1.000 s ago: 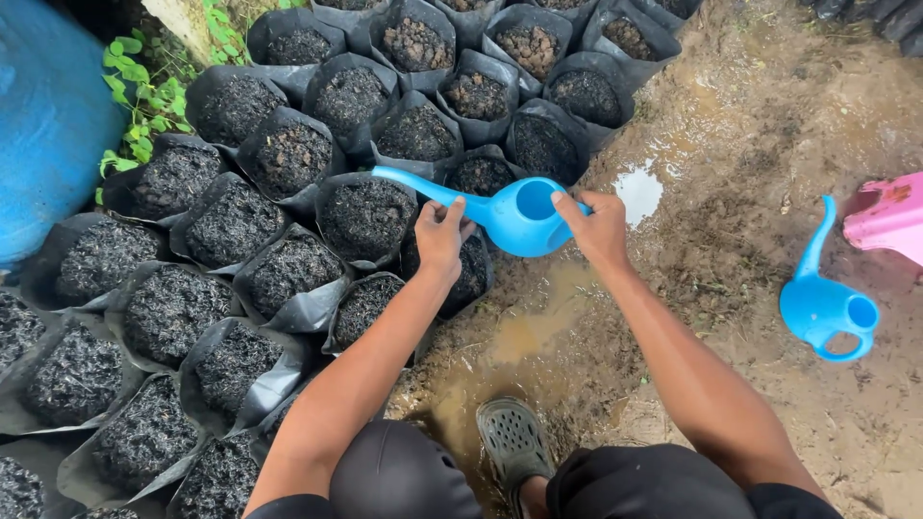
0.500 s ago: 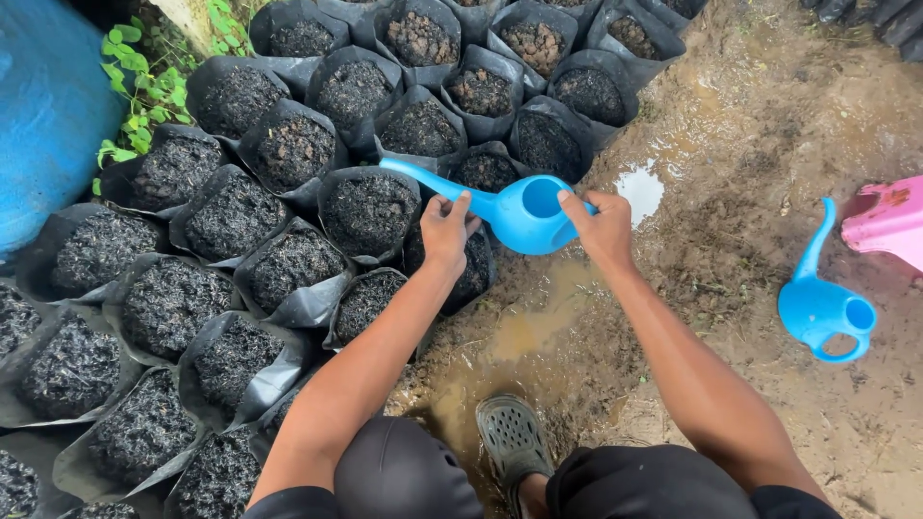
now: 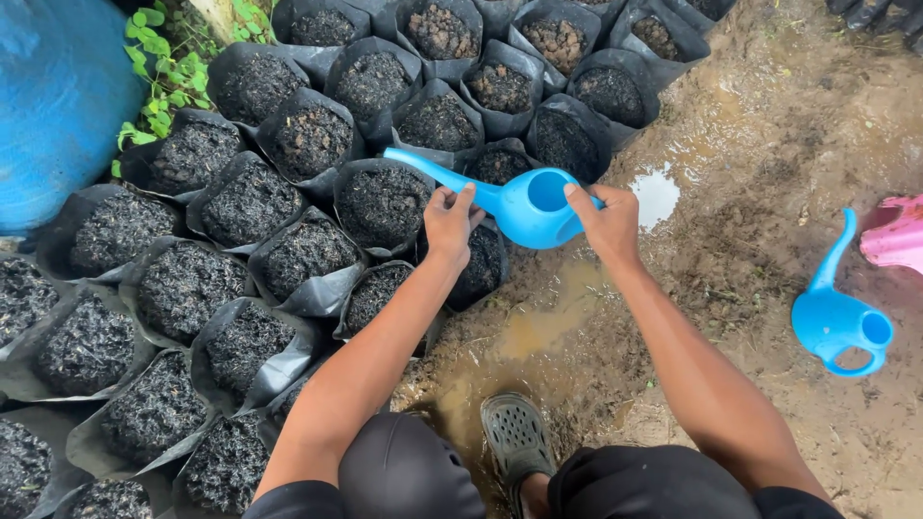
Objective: Watering soil in black polybags using a small blue watering can in an outdoor nursery setting.
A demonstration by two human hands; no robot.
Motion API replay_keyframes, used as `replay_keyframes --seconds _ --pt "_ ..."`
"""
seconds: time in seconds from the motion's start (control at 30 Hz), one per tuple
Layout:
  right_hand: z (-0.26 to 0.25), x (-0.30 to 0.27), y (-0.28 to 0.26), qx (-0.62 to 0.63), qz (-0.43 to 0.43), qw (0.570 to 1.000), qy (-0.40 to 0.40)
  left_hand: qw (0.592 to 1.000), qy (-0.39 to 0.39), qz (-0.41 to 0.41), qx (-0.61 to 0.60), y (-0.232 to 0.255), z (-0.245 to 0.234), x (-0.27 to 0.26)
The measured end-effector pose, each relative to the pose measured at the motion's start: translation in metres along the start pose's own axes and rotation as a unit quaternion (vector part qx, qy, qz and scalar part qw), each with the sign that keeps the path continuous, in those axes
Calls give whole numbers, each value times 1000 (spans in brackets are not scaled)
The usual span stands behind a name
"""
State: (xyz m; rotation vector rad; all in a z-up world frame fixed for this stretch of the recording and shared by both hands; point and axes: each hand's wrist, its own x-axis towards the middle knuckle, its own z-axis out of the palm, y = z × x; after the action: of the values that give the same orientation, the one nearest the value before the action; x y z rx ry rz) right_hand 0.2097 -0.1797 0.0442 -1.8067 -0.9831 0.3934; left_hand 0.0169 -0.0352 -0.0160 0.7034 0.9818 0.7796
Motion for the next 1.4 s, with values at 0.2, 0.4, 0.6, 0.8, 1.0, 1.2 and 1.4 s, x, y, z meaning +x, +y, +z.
replay_keyframes --seconds 0.2,0.4,0.6,0.8,1.0,1.2,1.4 --pt "7 6 5 -7 -16 1000 -6 1000 4 5 -3 3 -7 2" --pt "12 6 -8 0 -14 1000 -16 1000 12 7 -8 0 -15 7" --pt "18 7 -7 4 -31 999 -25 1000 11 2 -11 7 -22 2" --pt "22 7 -9 -11 -31 999 -32 998 43 2 -37 8 -27 -3" --pt "23 2 -18 -1 -27 999 -34 998 43 4 -40 8 -30 -8" --pt "20 -2 -20 0 -35 999 -37 998 44 2 -38 11 -32 -17" --pt "14 -6 -9 -1 -33 999 -42 999 43 -3 -26 7 -30 -24"
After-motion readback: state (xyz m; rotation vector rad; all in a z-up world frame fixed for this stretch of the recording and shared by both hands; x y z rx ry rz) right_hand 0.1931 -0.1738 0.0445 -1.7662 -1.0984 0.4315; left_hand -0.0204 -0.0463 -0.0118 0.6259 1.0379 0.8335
